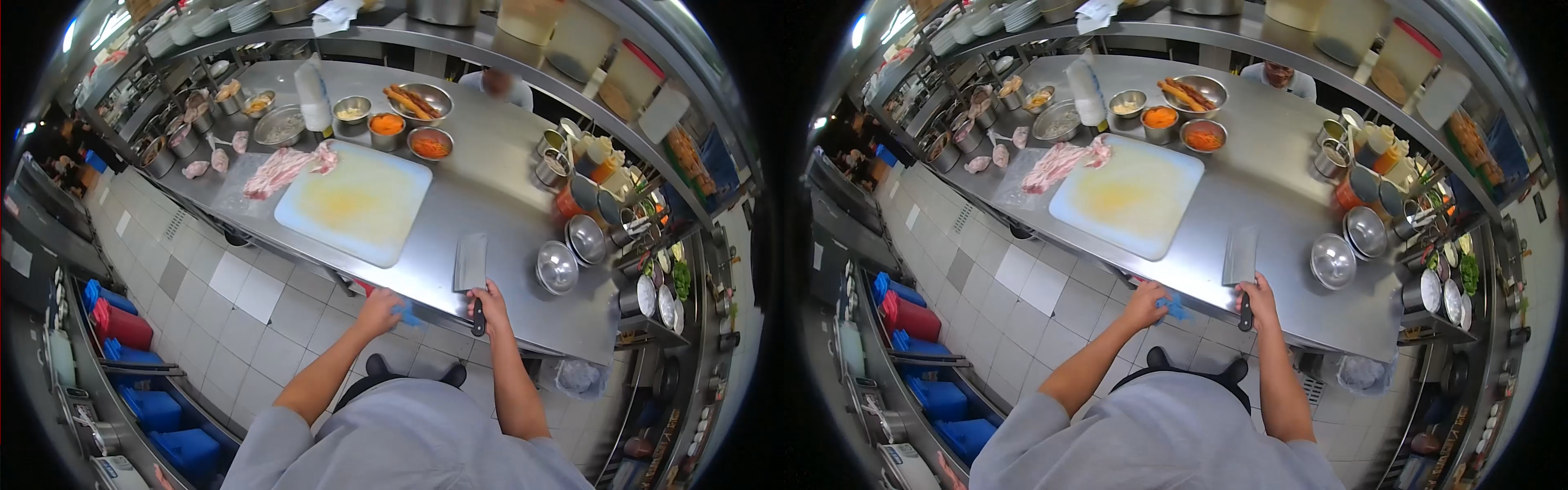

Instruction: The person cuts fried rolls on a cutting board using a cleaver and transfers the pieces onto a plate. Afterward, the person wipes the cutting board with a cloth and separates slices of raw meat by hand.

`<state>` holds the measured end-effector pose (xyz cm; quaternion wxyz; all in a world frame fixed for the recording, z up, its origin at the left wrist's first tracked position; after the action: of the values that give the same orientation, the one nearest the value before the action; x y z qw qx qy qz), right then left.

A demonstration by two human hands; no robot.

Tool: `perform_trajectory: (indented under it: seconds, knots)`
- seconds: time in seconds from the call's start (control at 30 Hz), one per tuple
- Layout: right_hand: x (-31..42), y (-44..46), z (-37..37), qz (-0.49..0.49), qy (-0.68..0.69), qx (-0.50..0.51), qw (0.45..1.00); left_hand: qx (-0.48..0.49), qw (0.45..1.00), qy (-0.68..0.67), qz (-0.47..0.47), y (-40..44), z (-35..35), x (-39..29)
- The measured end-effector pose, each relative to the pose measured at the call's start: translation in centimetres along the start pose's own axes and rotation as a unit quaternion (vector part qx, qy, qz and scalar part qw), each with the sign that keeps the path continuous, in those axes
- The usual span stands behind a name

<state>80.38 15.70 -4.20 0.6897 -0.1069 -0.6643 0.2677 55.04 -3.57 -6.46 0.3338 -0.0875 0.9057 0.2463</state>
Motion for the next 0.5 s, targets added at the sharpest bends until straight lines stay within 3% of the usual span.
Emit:
perform_trajectory:
  seconds: [0.07, 0.13, 0.2, 0.23, 0.27, 0.33, 0.4, 0.43, 0.47, 0.5]
  knots:
    - [-0.3, 2.0, 2.2, -0.011, -0.007, -0.015, 1.0, -0.025, 0.998, -0.042, -0.027, -0.9, -2.4, 1.5]
    - [-0.4, 4.0, 4.3, -0.047, -0.011, -0.065, 0.997, -0.056, 0.969, -0.131, -0.203, -1.1, -5.0, 2.9]
    - [-1.0, 5.7, 6.1, -0.053, -0.057, -0.074, 0.994, -0.06, 0.956, -0.153, -0.245, 0.1, -7.6, 1.2]
    - [-1.1, 6.5, 7.0, -0.116, -0.135, -0.068, 0.982, -0.062, 0.941, -0.175, -0.283, 1.2, -8.1, 0.5]
    - [-1.0, 7.3, 7.7, -0.18, -0.211, -0.063, 0.959, -0.06, 0.941, -0.177, -0.281, 2.3, -7.8, 0.4]
    - [-1.2, 8.1, 9.0, -0.183, -0.169, -0.043, 0.968, -0.084, 0.939, -0.225, -0.246, 5.1, -6.5, -0.2]
    - [0.3, 8.1, 10.0, -0.297, -0.317, -0.113, 0.894, -0.077, 0.935, -0.256, -0.234, 8.1, -4.2, -0.7]
    - [1.5, 7.1, 10.8, -0.206, -0.192, -0.083, 0.956, -0.12, 0.93, -0.281, -0.204, 9.8, -3.2, -1.0]
    - [3.9, 4.9, 11.7, -0.21, -0.19, -0.079, 0.956, -0.163, 0.922, -0.304, -0.174, 11.5, -2.5, -1.3]
    - [5.6, 2.3, 12.9, -0.121, -0.015, -0.002, 0.992, -0.127, 0.904, -0.355, -0.201, 13.2, -1.6, -1.8]
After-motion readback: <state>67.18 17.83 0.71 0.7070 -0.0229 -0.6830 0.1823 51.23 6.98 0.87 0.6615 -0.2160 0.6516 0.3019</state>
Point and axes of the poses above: each hand's wrist, its own y-axis towards the middle knuckle, its own z-axis out of the palm, x = y × z, the point moved 4 cm from there along y, towards the middle knuckle, and after that the axes turned 13 degrees about -x, right-handed, at the moved point
